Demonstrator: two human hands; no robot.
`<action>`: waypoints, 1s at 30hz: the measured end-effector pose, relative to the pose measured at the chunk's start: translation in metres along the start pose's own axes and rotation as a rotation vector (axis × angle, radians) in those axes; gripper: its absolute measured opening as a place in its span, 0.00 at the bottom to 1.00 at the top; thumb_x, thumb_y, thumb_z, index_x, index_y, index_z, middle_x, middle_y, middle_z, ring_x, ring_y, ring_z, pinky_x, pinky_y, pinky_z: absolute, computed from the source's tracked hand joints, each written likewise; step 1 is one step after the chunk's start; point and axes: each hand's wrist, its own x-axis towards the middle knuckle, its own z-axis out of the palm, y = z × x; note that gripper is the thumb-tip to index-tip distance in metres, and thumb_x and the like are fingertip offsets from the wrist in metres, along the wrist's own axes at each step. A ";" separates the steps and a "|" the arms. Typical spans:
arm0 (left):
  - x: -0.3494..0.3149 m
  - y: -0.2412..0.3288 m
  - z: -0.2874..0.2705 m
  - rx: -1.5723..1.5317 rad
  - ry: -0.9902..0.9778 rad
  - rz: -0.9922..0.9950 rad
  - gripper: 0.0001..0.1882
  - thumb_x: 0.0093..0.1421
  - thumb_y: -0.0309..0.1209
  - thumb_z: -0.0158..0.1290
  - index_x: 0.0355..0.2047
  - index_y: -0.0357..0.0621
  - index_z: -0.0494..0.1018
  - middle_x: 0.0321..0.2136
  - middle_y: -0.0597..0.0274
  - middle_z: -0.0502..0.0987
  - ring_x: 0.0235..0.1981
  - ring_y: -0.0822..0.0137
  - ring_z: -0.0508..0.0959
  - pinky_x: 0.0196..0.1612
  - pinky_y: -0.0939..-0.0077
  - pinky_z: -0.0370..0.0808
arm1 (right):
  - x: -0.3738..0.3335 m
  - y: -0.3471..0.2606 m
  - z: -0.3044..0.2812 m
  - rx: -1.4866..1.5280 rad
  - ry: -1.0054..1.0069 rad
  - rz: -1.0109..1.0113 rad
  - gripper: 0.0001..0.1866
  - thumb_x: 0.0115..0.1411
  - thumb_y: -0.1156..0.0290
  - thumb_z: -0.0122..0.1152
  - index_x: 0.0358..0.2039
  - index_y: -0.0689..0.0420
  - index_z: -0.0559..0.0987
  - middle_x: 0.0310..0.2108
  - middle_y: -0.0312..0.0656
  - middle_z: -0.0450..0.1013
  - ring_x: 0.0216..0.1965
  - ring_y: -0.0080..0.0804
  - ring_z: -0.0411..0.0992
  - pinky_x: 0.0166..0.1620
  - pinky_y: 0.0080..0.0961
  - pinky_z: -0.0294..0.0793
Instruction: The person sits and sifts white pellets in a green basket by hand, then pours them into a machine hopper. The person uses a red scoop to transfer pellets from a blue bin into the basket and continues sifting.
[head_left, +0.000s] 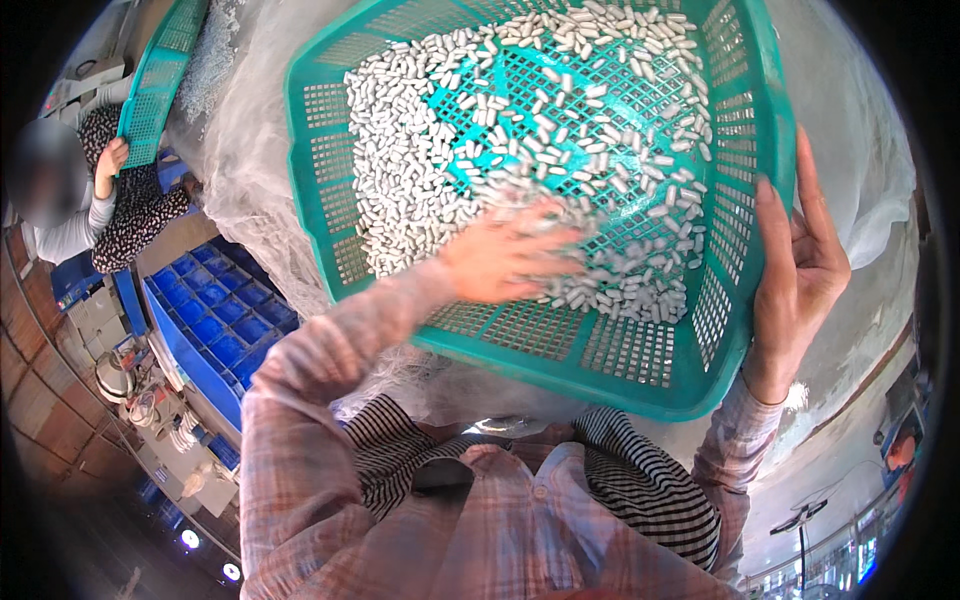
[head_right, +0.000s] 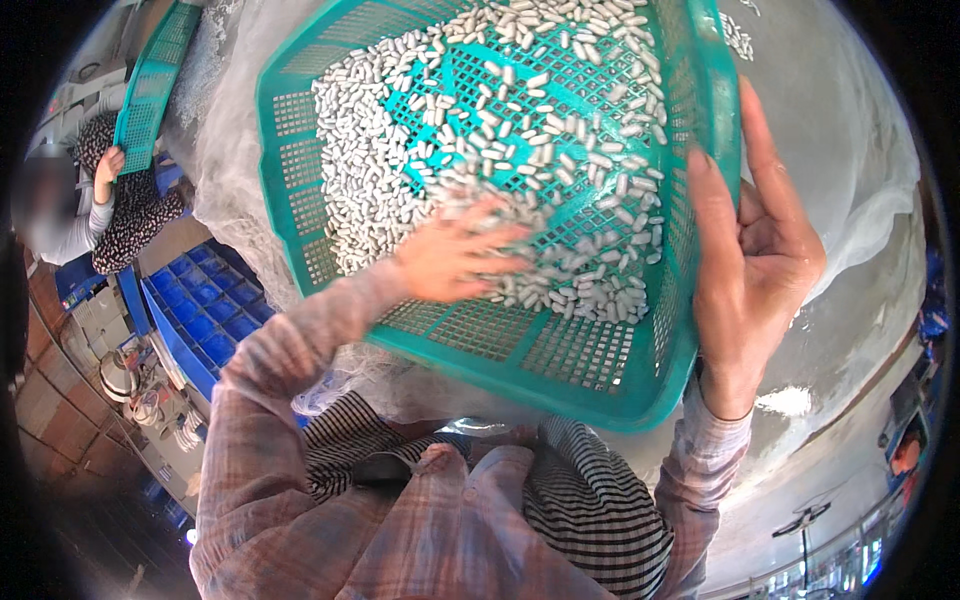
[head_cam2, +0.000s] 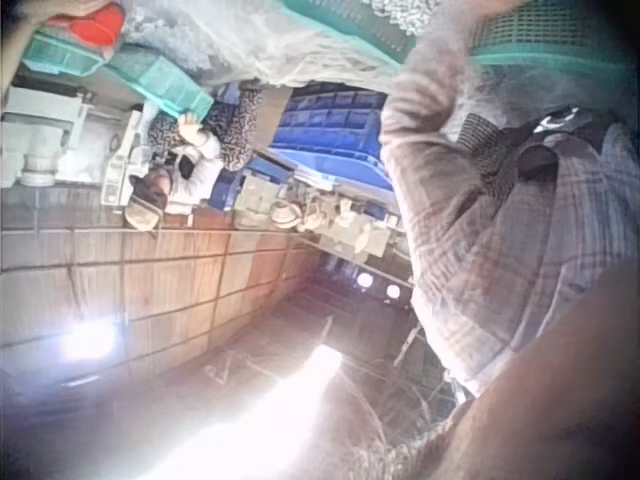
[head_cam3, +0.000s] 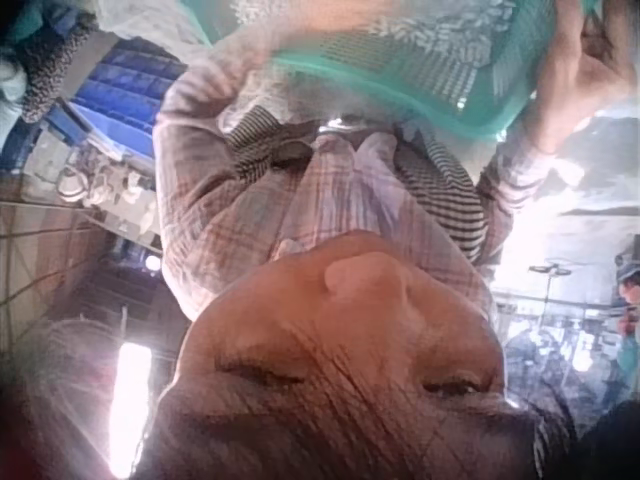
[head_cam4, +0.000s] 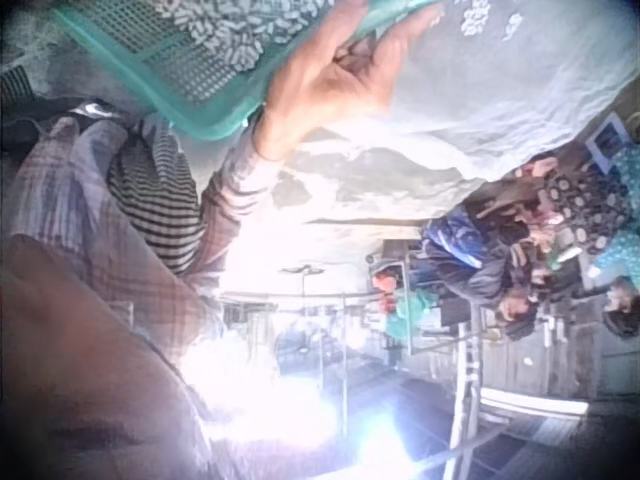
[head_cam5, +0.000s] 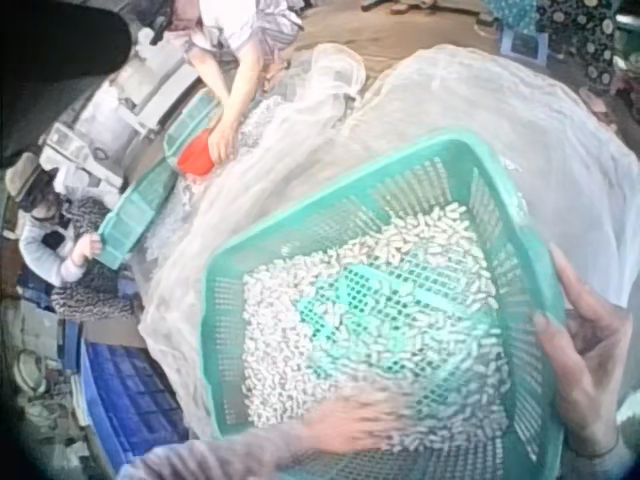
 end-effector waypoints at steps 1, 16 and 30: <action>-0.029 -0.025 -0.002 -0.023 -0.054 -0.038 0.35 0.54 0.54 0.50 0.64 0.74 0.57 0.68 0.73 0.48 0.70 0.53 0.42 0.63 0.29 0.28 | -0.003 0.002 -0.003 -0.013 -0.017 -0.006 0.24 0.60 0.82 0.55 0.58 0.68 0.67 0.47 0.47 0.74 0.43 0.22 0.73 0.49 0.17 0.70; 0.068 -0.037 -0.026 0.116 0.368 -0.237 0.36 0.59 0.51 0.49 0.66 0.58 0.55 0.68 0.60 0.48 0.69 0.46 0.41 0.65 0.38 0.34 | 0.071 -0.004 -0.019 -0.199 -0.130 -0.230 0.22 0.57 0.78 0.56 0.54 0.68 0.71 0.42 0.45 0.77 0.38 0.24 0.73 0.43 0.18 0.71; 0.162 -0.023 -0.036 0.010 0.719 -0.389 0.37 0.57 0.47 0.53 0.61 0.40 0.59 0.63 0.40 0.56 0.65 0.43 0.52 0.66 0.46 0.46 | 0.008 0.030 0.002 0.119 -0.040 0.006 0.23 0.61 0.80 0.56 0.58 0.66 0.68 0.45 0.40 0.75 0.39 0.15 0.71 0.44 0.12 0.70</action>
